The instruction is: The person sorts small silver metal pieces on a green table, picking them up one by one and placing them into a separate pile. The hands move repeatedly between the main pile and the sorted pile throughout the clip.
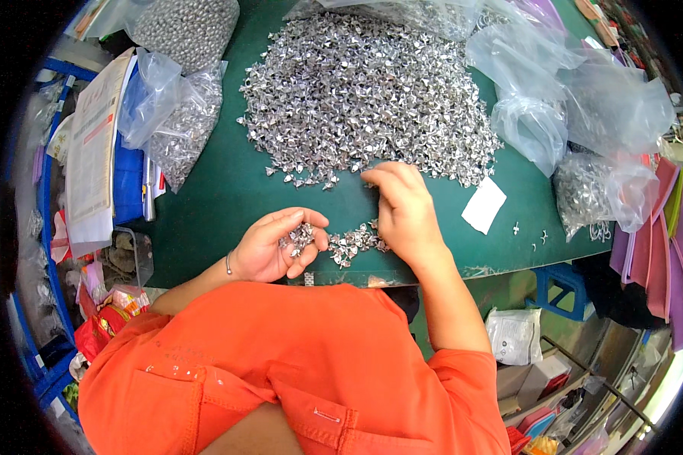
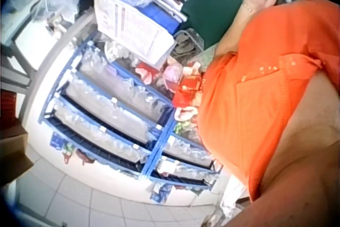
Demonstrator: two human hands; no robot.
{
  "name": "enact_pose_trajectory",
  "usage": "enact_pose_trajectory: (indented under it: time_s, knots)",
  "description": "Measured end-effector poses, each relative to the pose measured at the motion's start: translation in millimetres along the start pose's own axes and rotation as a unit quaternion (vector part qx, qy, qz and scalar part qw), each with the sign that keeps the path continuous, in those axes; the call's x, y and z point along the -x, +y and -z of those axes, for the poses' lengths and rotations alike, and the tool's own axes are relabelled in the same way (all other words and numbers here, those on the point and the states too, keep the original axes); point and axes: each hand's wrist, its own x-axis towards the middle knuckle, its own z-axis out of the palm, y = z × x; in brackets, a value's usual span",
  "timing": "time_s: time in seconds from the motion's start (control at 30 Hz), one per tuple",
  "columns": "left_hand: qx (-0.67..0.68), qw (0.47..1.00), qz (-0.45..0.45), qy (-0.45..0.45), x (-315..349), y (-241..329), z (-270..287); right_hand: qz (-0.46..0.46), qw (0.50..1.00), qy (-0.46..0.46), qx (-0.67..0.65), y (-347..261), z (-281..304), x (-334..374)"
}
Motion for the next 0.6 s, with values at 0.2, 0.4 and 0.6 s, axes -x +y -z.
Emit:
enact_pose_trajectory:
  time_s: [0.2, 0.4, 0.6]
  knots:
    - [0.002, 1.000, -0.005, -0.010, -0.4, 0.1, 1.2, -0.092, 0.992, 0.089, 0.001, 16.4, 10.6, 11.2]
    - [0.002, 1.000, 0.000, -0.006, -0.8, 0.6, -0.4, 0.003, 0.998, 0.051, 0.032, 7.8, -1.8, 7.0]
    - [0.002, 1.000, -0.005, -0.013, -0.7, -0.8, 2.6, 0.031, 0.999, 0.015, 0.024, 10.1, 11.9, 13.4]
